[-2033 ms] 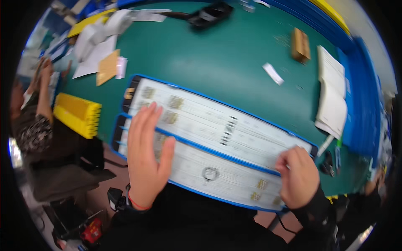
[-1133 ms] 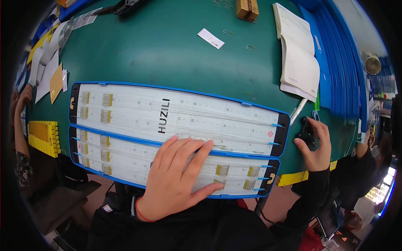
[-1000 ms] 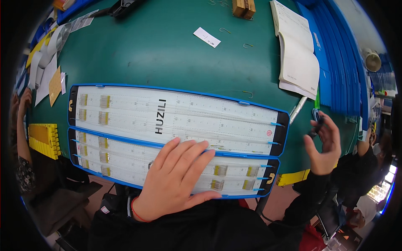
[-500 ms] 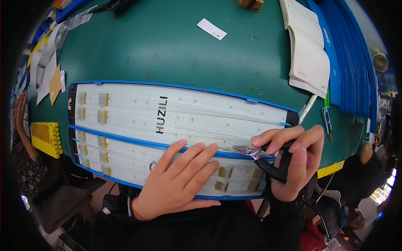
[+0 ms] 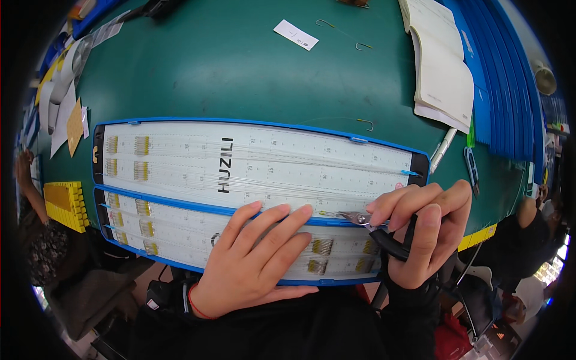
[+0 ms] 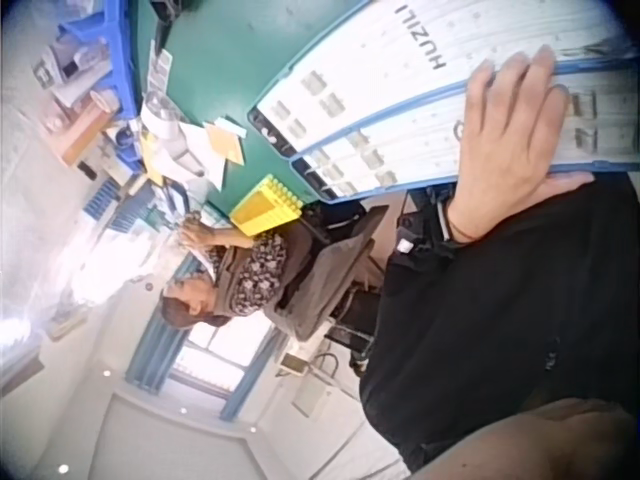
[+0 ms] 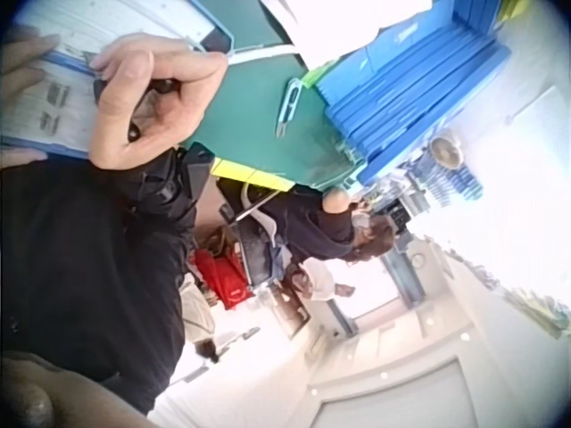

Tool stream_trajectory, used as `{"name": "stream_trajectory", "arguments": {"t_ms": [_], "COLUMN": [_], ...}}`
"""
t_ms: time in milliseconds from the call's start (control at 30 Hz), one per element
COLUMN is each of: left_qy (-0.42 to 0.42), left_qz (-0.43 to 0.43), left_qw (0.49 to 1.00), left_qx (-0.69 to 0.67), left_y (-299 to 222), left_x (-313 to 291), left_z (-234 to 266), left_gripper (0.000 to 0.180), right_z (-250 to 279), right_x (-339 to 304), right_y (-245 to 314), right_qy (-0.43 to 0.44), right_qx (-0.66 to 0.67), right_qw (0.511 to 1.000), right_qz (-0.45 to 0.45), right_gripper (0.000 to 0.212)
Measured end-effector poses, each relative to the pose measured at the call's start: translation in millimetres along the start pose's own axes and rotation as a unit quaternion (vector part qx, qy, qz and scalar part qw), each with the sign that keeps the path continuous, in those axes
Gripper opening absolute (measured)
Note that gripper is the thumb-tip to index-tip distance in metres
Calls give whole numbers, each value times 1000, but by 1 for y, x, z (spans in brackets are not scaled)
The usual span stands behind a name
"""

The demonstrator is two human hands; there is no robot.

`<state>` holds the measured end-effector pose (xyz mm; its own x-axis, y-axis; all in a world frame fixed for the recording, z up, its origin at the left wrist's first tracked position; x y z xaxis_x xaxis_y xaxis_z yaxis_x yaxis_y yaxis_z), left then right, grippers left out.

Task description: The recorder is assembling and inspecting LED light strips on a blue tray, using manual adjustment and small components.

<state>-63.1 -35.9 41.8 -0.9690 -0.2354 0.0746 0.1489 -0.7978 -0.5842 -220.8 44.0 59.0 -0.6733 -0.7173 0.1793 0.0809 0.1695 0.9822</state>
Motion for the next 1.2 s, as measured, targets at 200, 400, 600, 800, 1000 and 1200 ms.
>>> {"name": "stream_trajectory", "arguments": {"t_ms": [200,400,600,800,1000,1200], "left_qy": [6,20,12,-6,-16,-20], "left_qz": [0,6,5,-4,-8,-8], "left_qw": [1000,1000,1000,1000,1000,1000], "left_qx": [4,-4,3,16,18,17], "left_y": [0,0,1,1,1,1], "left_x": [1,1,-1,-2,-2,-2], "left_z": [0,0,-1,-1,0,0], "left_gripper": [61,50,49,46,44,44], "right_z": [-6,-6,-3,-2,-7,-6], "right_x": [3,3,1,-1,2,2], "right_y": [4,4,-1,-3,1,-1], "right_qy": [31,31,-7,-18,33,30], "right_qx": [-87,-86,10,32,-64,-60], "right_qw": [996,996,1000,999,997,997], "right_qz": [-20,-21,-12,-6,-33,-39], "right_gripper": [19,19,13,14,20,21]}}
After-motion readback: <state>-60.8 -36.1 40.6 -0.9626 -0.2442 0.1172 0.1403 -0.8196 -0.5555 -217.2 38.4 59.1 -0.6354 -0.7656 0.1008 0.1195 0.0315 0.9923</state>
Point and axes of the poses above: each hand's wrist, its own x-axis towards the middle knuckle, its own z-axis out of the back of the hand, y = z × x, the point moved 7 cm from there along x, towards the middle knuckle, and after that the axes turned 2 degrees about -x, right-handed, at the moved point
